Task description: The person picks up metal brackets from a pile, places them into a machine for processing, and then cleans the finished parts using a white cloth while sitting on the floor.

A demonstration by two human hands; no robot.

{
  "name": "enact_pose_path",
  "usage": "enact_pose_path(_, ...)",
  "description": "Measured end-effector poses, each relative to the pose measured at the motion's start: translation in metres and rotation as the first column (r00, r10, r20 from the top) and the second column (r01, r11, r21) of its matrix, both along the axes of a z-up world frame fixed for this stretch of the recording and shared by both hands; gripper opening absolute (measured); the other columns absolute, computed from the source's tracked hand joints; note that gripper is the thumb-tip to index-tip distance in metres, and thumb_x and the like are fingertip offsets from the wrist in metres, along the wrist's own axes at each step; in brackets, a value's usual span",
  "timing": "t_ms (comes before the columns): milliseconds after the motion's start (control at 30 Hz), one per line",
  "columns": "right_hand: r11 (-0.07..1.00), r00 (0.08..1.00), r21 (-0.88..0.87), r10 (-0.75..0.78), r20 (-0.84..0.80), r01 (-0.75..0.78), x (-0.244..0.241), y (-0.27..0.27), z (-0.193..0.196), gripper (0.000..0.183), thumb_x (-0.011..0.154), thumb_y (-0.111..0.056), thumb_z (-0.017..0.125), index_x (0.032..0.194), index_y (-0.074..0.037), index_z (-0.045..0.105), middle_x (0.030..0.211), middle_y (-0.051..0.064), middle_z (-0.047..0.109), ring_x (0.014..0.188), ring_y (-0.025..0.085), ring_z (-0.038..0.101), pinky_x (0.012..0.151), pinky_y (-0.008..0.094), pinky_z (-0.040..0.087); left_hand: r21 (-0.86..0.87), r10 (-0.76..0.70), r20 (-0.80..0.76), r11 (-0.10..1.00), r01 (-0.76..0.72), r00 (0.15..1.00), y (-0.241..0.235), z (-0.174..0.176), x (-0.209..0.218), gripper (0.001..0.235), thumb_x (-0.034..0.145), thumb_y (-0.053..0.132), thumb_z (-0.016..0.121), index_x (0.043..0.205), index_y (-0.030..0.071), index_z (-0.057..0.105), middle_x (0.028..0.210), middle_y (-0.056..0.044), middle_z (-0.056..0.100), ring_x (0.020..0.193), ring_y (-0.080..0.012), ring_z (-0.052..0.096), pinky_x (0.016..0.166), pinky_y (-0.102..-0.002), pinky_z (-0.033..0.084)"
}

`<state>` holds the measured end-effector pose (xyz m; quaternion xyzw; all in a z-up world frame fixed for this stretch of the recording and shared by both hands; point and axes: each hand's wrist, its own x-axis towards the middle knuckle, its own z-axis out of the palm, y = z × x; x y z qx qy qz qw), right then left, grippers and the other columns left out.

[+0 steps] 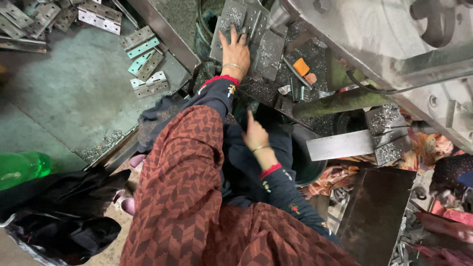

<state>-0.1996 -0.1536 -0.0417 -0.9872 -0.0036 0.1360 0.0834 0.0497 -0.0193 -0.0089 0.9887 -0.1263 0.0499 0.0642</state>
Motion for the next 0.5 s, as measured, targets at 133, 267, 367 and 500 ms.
enact_pose_path(133,0.987,0.991,0.159,-0.056,0.124,0.036,-0.022,0.003,-0.028,0.099,0.084,-0.022,0.075,0.163,-0.020,0.016,0.115,0.024,0.066,0.095,0.047,0.068,0.080,0.056,0.057,-0.002,-0.004,0.004,1.000,0.004,1.000,0.005,0.002,-0.005,0.043,0.102,0.026,0.044,0.135,0.013,0.069,0.159,-0.002,0.044,0.153,-0.0419,0.018,0.112,-0.081,0.008)
enact_pose_path(267,0.991,0.997,0.134,-0.038,0.073,0.028,-0.007,-0.002,-0.002,0.100,0.083,-0.024,0.077,0.164,-0.018,0.018,0.116,0.024,0.066,0.096,0.048,0.067,0.081,0.057,0.056,-0.074,-0.011,0.016,0.997,0.012,1.000,0.009,0.006,-0.007,0.041,0.098,0.023,0.051,0.132,0.011,0.070,0.158,-0.005,0.046,0.152,-0.0413,0.020,0.114,-0.078,0.012)
enact_pose_path(367,0.999,0.996,0.026,0.042,0.072,-0.044,0.006,0.002,0.052,0.089,0.081,-0.031,0.074,0.157,-0.014,0.031,0.116,0.025,0.068,0.102,0.045,0.068,0.084,0.055,0.056,-0.209,0.056,0.101,0.977,-0.034,0.993,0.031,0.017,0.007,0.040,0.090,0.021,0.057,0.126,0.011,0.072,0.152,-0.007,0.050,0.147,-0.0407,0.027,0.112,-0.076,0.018)
enact_pose_path(500,0.998,0.997,-0.019,0.052,0.049,-0.052,0.027,0.021,0.106,0.069,0.089,-0.042,0.071,0.150,-0.016,0.048,0.115,0.024,0.070,0.105,0.044,0.068,0.085,0.057,0.055,-0.426,0.132,0.022,0.898,-0.111,0.991,0.089,0.034,-0.004,0.035,0.084,0.030,0.066,0.113,0.012,0.074,0.132,-0.009,0.062,0.131,-0.0386,0.045,0.103,-0.065,0.038)
